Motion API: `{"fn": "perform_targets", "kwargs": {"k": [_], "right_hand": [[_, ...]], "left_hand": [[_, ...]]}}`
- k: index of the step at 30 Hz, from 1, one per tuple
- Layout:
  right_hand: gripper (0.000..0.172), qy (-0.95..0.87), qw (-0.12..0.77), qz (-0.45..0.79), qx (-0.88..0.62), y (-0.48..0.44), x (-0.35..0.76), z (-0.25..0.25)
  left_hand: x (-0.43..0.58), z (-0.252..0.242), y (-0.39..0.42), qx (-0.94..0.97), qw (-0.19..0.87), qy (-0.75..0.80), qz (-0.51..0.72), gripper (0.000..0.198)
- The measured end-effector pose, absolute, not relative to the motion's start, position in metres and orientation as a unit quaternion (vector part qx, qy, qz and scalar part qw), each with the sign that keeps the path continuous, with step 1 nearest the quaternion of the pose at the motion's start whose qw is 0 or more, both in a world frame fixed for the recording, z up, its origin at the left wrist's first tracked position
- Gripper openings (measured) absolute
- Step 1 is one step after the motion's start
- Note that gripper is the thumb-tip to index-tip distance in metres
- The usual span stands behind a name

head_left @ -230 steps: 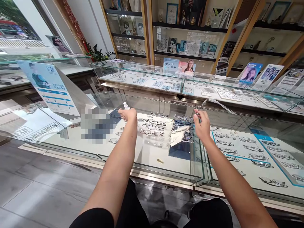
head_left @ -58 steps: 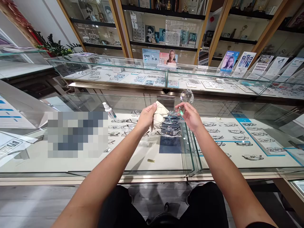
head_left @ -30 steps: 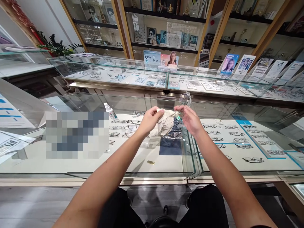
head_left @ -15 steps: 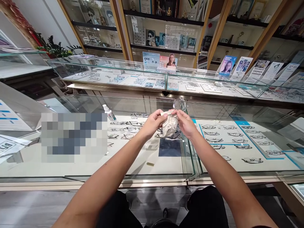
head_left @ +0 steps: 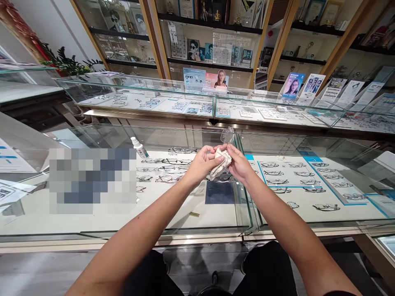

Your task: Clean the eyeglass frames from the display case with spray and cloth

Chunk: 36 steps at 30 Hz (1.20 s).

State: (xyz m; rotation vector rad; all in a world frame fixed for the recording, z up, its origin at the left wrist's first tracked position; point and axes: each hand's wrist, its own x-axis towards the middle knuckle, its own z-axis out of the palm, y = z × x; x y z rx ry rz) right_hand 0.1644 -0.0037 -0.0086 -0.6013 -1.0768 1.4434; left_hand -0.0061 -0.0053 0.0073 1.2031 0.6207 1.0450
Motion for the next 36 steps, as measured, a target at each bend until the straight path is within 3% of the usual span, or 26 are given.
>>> {"fn": "perform_targets", "kwargs": {"k": [10,25,30,36], "right_hand": [[0.049,-0.451,0.579,0.634,-0.244,-0.006,0.158,-0.009],[0.041,-0.474,0.578,0.609,-0.266,-0.02,0.146,-0.003],[0.046,-0.479,0.571,0.609,-0.271,-0.018,0.149,-0.005],[0.038,-0.469,0.607,0.577,-0.28,-0.012,0.156,-0.005]], "left_hand": [[-0.005,0.008,-0.011,0.549,0.692,0.264,0.388,0.059],[0.004,0.011,-0.02,0.541,0.618,0.316,0.475,0.056],[-0.001,0.008,-0.014,0.543,0.623,0.329,0.457,0.064],[-0.008,0.009,-0.005,0.594,0.59,0.314,0.449,0.076]]}}
